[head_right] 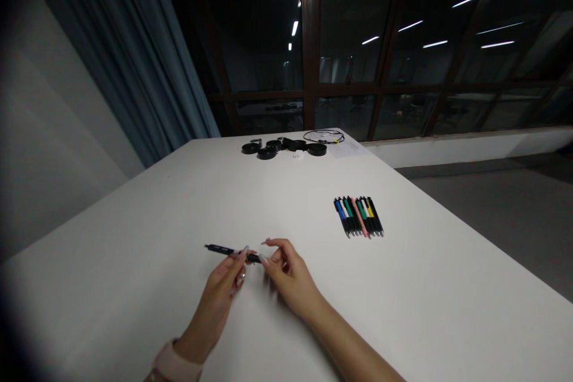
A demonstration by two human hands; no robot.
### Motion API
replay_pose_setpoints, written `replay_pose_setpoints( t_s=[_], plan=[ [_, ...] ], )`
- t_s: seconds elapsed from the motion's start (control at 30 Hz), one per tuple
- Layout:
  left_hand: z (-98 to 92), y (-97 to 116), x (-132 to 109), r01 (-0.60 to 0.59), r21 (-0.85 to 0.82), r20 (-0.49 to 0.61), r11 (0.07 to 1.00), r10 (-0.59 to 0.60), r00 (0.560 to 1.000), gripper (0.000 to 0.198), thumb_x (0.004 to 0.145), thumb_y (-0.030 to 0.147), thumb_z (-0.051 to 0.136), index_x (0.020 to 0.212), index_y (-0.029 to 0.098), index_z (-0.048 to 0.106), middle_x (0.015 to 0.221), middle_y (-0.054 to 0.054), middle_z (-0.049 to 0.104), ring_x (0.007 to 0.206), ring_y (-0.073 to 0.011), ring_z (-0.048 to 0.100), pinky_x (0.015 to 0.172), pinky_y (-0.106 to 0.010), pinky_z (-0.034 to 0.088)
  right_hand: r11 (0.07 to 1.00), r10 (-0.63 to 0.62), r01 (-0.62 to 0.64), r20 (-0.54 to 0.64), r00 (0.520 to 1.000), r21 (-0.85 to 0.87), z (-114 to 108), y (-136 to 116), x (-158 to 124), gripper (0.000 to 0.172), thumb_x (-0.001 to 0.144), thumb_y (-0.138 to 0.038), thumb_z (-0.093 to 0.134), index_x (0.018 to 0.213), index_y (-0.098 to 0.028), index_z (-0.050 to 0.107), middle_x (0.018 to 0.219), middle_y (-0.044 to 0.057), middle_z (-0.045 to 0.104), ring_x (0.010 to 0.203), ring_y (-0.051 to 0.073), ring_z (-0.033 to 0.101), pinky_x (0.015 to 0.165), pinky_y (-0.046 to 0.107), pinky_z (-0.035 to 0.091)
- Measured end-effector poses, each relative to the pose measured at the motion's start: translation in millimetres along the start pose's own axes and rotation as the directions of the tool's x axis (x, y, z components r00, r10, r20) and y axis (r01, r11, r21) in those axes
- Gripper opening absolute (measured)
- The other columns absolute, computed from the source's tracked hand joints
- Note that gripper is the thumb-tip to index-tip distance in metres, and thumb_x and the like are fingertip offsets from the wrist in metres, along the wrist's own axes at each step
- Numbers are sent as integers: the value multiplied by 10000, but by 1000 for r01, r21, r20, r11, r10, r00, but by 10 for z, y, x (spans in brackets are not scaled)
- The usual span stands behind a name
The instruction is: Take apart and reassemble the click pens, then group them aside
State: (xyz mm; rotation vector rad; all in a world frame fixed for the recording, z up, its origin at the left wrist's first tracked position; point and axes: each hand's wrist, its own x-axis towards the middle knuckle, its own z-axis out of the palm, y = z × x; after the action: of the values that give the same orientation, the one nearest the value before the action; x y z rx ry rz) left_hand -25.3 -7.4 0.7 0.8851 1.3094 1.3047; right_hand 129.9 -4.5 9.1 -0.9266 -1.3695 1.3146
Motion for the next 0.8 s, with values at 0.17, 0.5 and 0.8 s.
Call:
replay_pose_setpoints(
  t_s=[0.17,0.5,0.8],
  plan=[
    [0,-33,17,6,10,12,1000,-6,1000,563,565,681,755,773,161,703,608,32,539,530,-85,379,498,-218,303,985,145,-153,97,985,82,23,-21,3,532,886,-647,467,1166,-196,503,483,-113,421,393,100,324,423,224,250],
    [8,-28,8,-23,38,-13,999,23,1000,563,580,674,743,804,157,723,641,11,574,551,-99,415,511,-230,319,998,-24,25,23,999,-65,-13,29,-25,416,945,-542,465,1199,-218,525,617,-79,393,547,123,386,524,241,304],
    [-28,-17,-5,-28,7,-42,1000,28,999,554,626,654,734,871,158,710,615,49,488,559,-97,383,521,-226,306,898,-191,203,69,979,-390,-75,41,-53,307,978,-336,445,1263,-233,499,800,-4,545,701,156,503,647,273,381]
  ],
)
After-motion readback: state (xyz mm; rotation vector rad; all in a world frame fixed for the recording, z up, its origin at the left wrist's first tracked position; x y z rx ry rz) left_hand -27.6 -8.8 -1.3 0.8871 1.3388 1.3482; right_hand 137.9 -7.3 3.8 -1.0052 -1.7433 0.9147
